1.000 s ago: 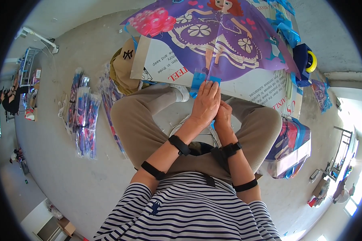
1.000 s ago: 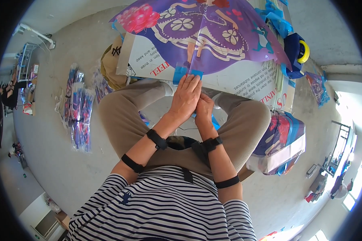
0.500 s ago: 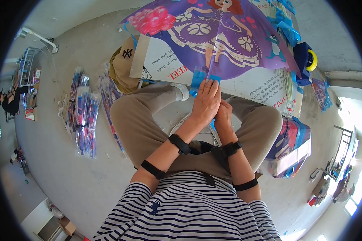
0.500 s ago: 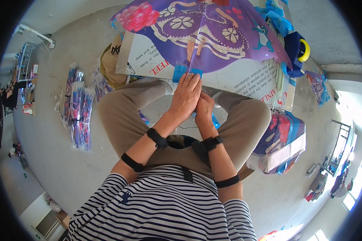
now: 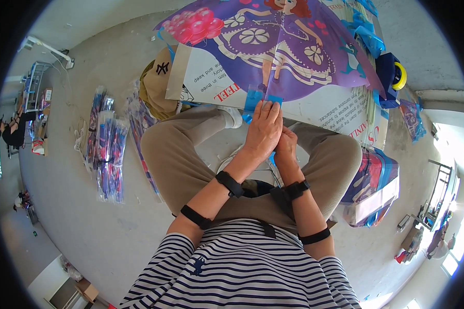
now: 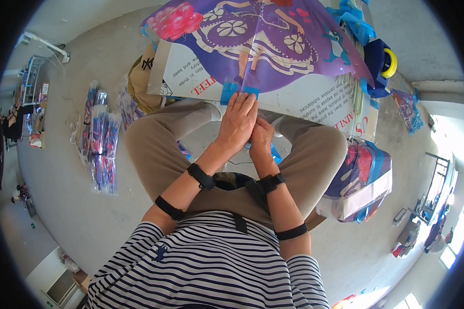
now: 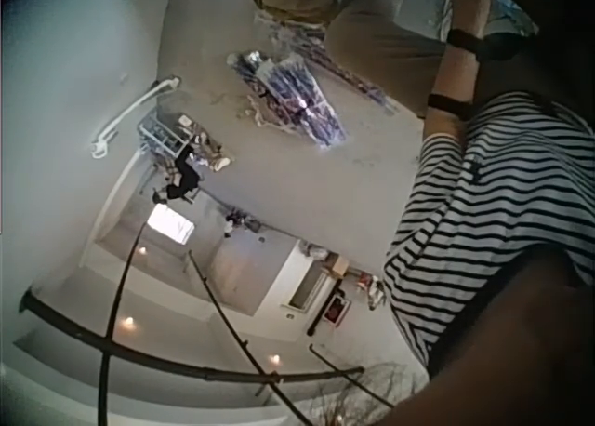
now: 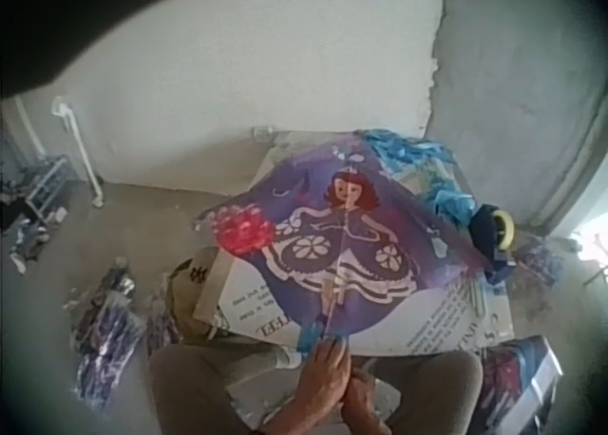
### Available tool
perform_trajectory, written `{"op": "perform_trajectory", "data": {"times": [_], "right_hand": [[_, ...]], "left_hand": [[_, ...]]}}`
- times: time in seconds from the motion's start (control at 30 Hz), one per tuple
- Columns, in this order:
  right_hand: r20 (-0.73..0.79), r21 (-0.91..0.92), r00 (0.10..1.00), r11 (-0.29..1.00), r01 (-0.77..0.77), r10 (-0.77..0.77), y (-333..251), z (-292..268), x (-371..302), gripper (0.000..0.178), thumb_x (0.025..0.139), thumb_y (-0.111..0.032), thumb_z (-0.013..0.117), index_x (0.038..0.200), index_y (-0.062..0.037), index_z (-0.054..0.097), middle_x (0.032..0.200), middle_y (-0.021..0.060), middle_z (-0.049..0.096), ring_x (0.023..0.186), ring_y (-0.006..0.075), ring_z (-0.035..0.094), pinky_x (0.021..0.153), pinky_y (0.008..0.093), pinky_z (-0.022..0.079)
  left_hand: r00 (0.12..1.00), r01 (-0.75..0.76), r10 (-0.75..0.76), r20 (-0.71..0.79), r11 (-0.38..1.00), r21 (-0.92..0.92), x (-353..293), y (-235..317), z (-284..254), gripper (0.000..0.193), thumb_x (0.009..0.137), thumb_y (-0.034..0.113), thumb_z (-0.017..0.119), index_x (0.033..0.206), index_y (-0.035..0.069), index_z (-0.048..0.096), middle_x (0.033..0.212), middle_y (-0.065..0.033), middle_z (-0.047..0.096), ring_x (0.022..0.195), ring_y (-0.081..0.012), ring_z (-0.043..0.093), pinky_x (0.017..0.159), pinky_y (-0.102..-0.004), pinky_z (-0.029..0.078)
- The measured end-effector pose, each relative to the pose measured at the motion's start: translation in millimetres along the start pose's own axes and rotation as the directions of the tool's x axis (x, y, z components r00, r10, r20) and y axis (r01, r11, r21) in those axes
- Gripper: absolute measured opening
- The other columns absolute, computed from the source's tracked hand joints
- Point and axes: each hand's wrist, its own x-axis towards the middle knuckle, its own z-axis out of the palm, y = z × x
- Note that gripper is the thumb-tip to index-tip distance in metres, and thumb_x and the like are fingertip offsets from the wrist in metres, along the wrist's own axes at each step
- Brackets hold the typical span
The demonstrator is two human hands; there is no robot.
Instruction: The person tapes a blue ribbon to the bottom of a kite, folds the kite in half, and then folds the ribbon into a bundle against the kite.
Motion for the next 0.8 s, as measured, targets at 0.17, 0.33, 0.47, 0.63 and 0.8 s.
{"op": "perform_trajectory", "data": {"times": [0.17,0.33,0.47,0.63,0.8], "right_hand": [[-0.004,0.015,1.000,1.000,0.021,-0.021,2,0,0,0.022,0.091,-0.004,0.060,0.107,0.0061,0.071,0.097,0.0105,0.073,0.080,0.0151,0.068,0.071,0.0275,0.054],[-0.005,0.006,1.000,1.000,0.013,-0.013,-1,3,-3,0.020,0.091,-0.005,0.059,0.103,0.0057,0.071,0.096,0.0076,0.072,0.080,0.0127,0.064,0.071,0.0267,0.051],[-0.019,-0.074,0.999,0.996,0.041,-0.043,-1,-1,0,0.019,0.091,-0.005,0.060,0.103,0.0045,0.071,0.094,0.0076,0.072,0.080,0.0153,0.065,0.071,0.0287,0.052],[0.046,-0.858,0.862,0.422,0.293,-0.505,-17,-10,-2,0.023,0.087,-0.005,0.062,0.107,-0.0014,0.072,0.093,0.0115,0.072,0.084,0.0324,0.067,0.074,0.0401,0.052],[0.537,-0.791,0.549,-0.156,0.592,-0.640,-80,19,-4,0.022,0.087,-0.009,0.065,0.107,-0.0082,0.073,0.094,0.0105,0.061,0.092,0.0328,0.058,0.078,0.0440,0.047]], "left_hand": [[1.000,-0.003,0.003,-0.008,1.000,0.004,0,0,2,0.040,0.086,0.006,0.060,0.123,-0.007,0.063,0.133,-0.0161,0.058,0.129,-0.0313,0.053,0.116,-0.0481,0.036],[1.000,0.025,-0.025,0.010,1.000,0.007,0,1,1,0.040,0.086,0.007,0.061,0.123,-0.006,0.064,0.134,-0.0144,0.057,0.129,-0.0296,0.053,0.115,-0.0512,0.036],[0.999,0.041,-0.041,0.009,0.999,0.008,-1,4,1,0.040,0.086,0.008,0.062,0.124,-0.005,0.064,0.135,-0.0131,0.056,0.130,-0.0292,0.052,0.114,-0.0542,0.036],[0.999,0.041,-0.041,0.024,0.999,0.016,-5,3,2,0.042,0.086,0.008,0.061,0.127,-0.003,0.062,0.139,-0.0109,0.053,0.134,-0.0280,0.048,0.113,-0.0587,0.034],[0.997,0.059,-0.060,0.058,0.998,0.018,-8,2,5,0.045,0.086,0.008,0.061,0.130,-0.001,0.060,0.140,-0.0099,0.052,0.136,-0.0268,0.046,0.112,-0.0645,0.030]]}}
